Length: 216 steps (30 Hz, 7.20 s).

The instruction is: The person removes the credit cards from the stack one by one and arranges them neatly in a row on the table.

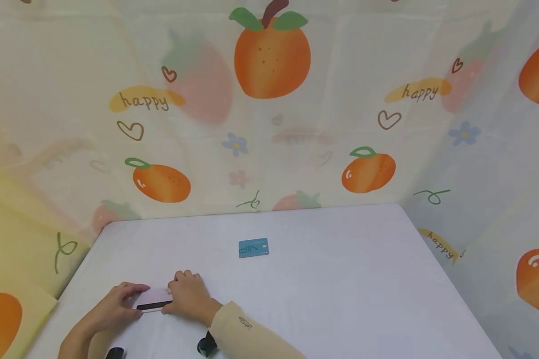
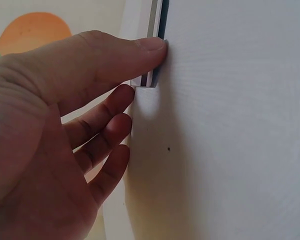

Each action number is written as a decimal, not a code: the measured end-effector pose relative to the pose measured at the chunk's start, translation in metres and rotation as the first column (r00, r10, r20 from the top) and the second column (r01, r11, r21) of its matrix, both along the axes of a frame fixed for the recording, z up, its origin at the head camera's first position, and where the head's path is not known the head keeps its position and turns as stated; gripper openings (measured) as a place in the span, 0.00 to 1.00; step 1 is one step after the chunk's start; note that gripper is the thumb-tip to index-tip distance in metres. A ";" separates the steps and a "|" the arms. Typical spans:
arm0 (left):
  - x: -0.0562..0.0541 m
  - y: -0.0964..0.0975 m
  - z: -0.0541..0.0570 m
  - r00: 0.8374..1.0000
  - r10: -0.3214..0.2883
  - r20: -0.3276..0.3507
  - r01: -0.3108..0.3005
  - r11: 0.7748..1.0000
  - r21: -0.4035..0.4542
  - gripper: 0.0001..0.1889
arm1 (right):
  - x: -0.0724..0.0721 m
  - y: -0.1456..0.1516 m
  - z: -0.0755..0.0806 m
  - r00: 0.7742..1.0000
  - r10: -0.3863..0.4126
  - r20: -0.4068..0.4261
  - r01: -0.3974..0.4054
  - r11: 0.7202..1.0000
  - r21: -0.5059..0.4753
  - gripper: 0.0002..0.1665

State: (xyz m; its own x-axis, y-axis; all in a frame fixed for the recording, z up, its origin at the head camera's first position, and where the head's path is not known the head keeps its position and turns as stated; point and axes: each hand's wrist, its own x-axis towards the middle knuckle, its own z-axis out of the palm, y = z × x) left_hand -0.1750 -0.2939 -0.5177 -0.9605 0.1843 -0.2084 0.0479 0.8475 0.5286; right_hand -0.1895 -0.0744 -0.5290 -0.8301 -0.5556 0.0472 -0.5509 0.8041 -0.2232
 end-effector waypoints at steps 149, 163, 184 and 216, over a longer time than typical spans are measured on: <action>-0.118 0.231 -0.011 0.974 -0.210 -0.088 0.204 0.976 -0.072 0.31 | -0.102 0.218 0.018 0.959 -0.158 0.236 0.176 0.983 -0.058 0.33; -0.118 0.233 -0.004 0.976 -0.213 -0.051 0.209 0.976 -0.065 0.29 | -0.101 0.217 0.021 0.955 -0.153 0.256 0.178 0.981 -0.080 0.31; -0.116 0.232 0.004 0.977 -0.214 -0.024 0.214 0.977 -0.012 0.29 | -0.107 0.218 0.023 0.942 -0.163 0.293 0.193 0.978 -0.078 0.33; -0.105 0.215 0.015 0.974 -0.210 -0.088 0.218 0.971 0.099 0.29 | -0.087 0.218 0.038 0.947 -0.126 0.295 0.185 0.966 -0.182 0.31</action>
State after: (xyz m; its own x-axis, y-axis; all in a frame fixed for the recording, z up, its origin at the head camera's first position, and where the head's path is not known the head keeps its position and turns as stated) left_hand -0.2804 -0.0786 -0.5027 -0.9087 0.4043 -0.1043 0.2654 0.7521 0.6033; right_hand -0.2764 0.1441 -0.4906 -0.9013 -0.4215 -0.0996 -0.3144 0.7950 -0.5187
